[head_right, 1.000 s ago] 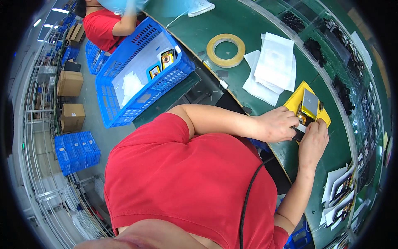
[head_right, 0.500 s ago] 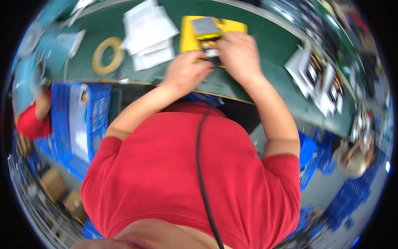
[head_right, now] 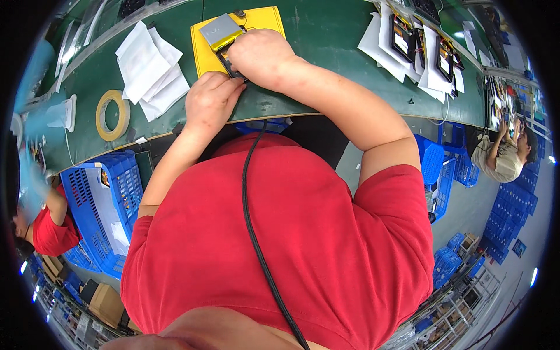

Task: Assemble components of a digital camera or similar electronic device at a factory workstation.

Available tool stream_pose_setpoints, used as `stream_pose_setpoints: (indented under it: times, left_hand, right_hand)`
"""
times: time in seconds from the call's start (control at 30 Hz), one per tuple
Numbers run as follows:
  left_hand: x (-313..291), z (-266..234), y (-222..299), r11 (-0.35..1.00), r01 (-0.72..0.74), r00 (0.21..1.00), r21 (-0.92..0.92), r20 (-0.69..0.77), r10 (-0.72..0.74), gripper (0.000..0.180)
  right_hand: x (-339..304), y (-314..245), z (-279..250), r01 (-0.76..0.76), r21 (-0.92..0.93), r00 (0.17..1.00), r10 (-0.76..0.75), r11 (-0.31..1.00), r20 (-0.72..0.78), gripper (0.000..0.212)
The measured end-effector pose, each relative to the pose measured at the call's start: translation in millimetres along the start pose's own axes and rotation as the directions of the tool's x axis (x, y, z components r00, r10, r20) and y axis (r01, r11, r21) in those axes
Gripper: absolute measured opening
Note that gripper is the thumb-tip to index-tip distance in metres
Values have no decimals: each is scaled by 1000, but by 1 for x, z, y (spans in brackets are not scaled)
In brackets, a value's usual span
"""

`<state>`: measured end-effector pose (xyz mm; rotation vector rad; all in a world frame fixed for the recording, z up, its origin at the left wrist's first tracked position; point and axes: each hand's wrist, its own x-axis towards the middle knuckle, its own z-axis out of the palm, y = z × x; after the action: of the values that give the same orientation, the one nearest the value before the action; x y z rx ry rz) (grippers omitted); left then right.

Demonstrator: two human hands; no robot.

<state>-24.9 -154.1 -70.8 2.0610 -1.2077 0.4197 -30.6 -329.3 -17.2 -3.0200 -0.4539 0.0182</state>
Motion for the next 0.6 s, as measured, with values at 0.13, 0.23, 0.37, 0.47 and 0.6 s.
stream_pose_setpoints:
  times: [0.13,0.23,0.37,0.47,0.6]
  left_hand:
    - [0,-1,0,1000,-1,1000,6,8,1,14]
    - [-1,0,-2,1000,13,1000,17,2,-13,13]
    - [0,1,-2,1000,-11,999,17,-35,11,8]
    - [1,-2,0,1000,-3,1000,17,-9,3,10]
    - [0,-2,0,1000,4,1000,1,7,-4,13]
  right_hand:
    - [-1,-5,-1,58,-79,998,-60,995,-15,15]
    - [-3,-10,-6,104,-121,995,-103,987,12,10]
    - [-4,-9,-5,139,-173,989,-144,975,-17,11]
    - [-3,-3,-3,123,-152,992,-124,981,1,12]
    - [-4,2,4,35,51,998,-32,998,-53,13]
